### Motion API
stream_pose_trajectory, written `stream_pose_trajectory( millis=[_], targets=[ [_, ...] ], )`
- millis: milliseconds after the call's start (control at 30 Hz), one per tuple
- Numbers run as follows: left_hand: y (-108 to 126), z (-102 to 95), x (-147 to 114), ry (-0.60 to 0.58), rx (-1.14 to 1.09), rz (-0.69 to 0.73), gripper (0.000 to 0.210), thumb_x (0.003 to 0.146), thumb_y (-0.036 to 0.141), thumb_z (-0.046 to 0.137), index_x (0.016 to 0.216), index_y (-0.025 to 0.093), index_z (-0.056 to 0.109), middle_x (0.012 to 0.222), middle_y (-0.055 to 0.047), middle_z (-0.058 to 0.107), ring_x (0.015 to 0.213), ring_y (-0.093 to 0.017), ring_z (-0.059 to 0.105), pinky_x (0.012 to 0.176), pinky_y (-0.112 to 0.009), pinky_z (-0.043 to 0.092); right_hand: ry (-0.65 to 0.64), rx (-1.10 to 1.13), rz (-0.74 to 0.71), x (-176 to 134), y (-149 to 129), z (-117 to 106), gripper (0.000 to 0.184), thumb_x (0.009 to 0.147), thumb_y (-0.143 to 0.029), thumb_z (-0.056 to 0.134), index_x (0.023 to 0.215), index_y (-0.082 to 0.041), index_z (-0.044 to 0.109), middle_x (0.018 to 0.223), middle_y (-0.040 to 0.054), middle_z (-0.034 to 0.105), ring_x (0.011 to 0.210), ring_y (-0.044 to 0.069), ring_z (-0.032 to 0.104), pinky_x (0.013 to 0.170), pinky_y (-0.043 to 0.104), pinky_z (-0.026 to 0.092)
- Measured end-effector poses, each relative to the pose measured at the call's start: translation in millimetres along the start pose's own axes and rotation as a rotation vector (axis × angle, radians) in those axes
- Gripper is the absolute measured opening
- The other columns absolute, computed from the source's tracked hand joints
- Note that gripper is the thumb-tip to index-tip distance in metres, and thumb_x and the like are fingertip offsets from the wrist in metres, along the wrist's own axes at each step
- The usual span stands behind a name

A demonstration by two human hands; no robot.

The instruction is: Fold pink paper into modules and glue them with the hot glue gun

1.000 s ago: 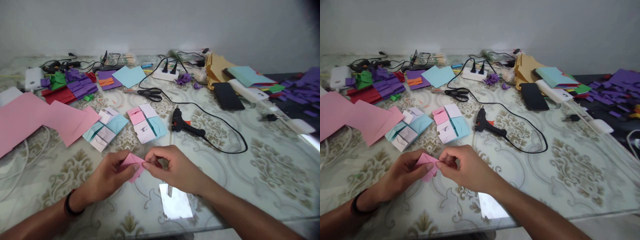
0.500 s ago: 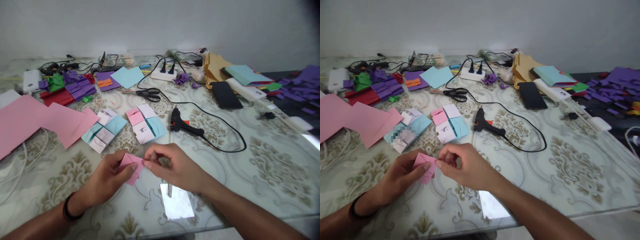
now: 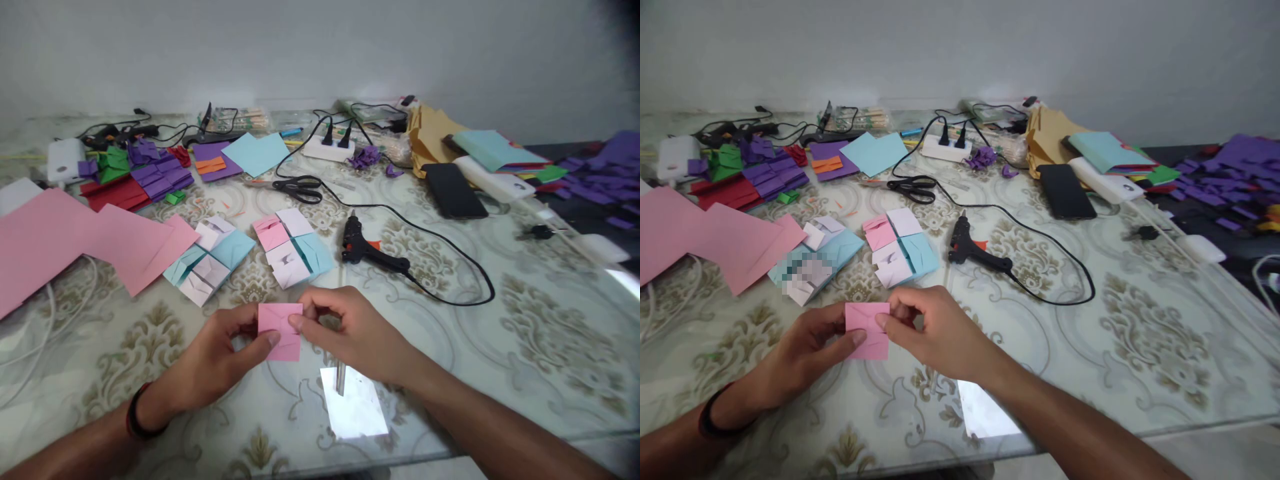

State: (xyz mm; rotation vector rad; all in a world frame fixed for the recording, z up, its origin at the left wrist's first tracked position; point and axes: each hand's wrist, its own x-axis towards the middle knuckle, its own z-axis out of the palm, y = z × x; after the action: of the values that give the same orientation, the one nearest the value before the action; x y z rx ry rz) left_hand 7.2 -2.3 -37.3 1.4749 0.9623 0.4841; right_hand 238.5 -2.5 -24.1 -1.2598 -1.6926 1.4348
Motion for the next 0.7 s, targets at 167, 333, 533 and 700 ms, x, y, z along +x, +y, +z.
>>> stream_pose_trajectory(
  millis=[167, 333, 533, 700],
  targets=[
    [-1.6, -0.9, 1.2, -0.023, 0.009, 0.006, 0.029, 0.103, 0.042, 0.061, 0.117, 0.020, 0.074, 0.099, -0.004, 0.075, 0.092, -0.022, 0.067, 0.082, -0.031, 0.055, 0.002, 0.019, 0.023, 1.5, 2.3, -0.7, 0.028, 0.092, -0.032, 0.069, 0.071, -0.020, 0.055, 0.063, -0.0044, 0.051, 0.060, 0.011, 0.044, 0.054, 0.024, 0.033],
    [-1.7, -0.6, 0.5, 0.005, 0.044, -0.041, 0.033, 0.101, 0.045, 0.060, 0.106, 0.017, 0.076, 0.090, -0.005, 0.074, 0.081, -0.020, 0.064, 0.070, -0.030, 0.052, -0.097, 0.014, 0.039, 1.2, 6.2, 2.7, 0.035, 0.097, -0.039, 0.065, 0.070, -0.019, 0.057, 0.062, -0.0030, 0.055, 0.057, 0.011, 0.046, 0.051, 0.024, 0.033],
    [2.5, -1.2, 1.6, -0.017, -0.005, -0.050, 0.031, 0.100, 0.043, 0.060, 0.096, 0.016, 0.074, 0.085, -0.005, 0.073, 0.079, -0.020, 0.065, 0.068, -0.029, 0.053, -0.108, 0.021, 0.049, 1.2, 5.0, 0.4, 0.040, 0.096, -0.045, 0.071, 0.068, -0.018, 0.059, 0.062, -0.0008, 0.061, 0.057, 0.012, 0.052, 0.051, 0.024, 0.035],
    [2.4, -2.8, 2.8, -0.044, -0.013, -0.049, 0.033, 0.101, 0.045, 0.059, 0.095, 0.015, 0.073, 0.087, -0.005, 0.073, 0.078, -0.019, 0.063, 0.068, -0.029, 0.052, -0.124, 0.025, 0.048, 1.2, 6.9, 2.5, 0.042, 0.094, -0.047, 0.074, 0.068, -0.018, 0.059, 0.061, -0.0018, 0.059, 0.056, 0.011, 0.049, 0.051, 0.023, 0.034]
  ],
)
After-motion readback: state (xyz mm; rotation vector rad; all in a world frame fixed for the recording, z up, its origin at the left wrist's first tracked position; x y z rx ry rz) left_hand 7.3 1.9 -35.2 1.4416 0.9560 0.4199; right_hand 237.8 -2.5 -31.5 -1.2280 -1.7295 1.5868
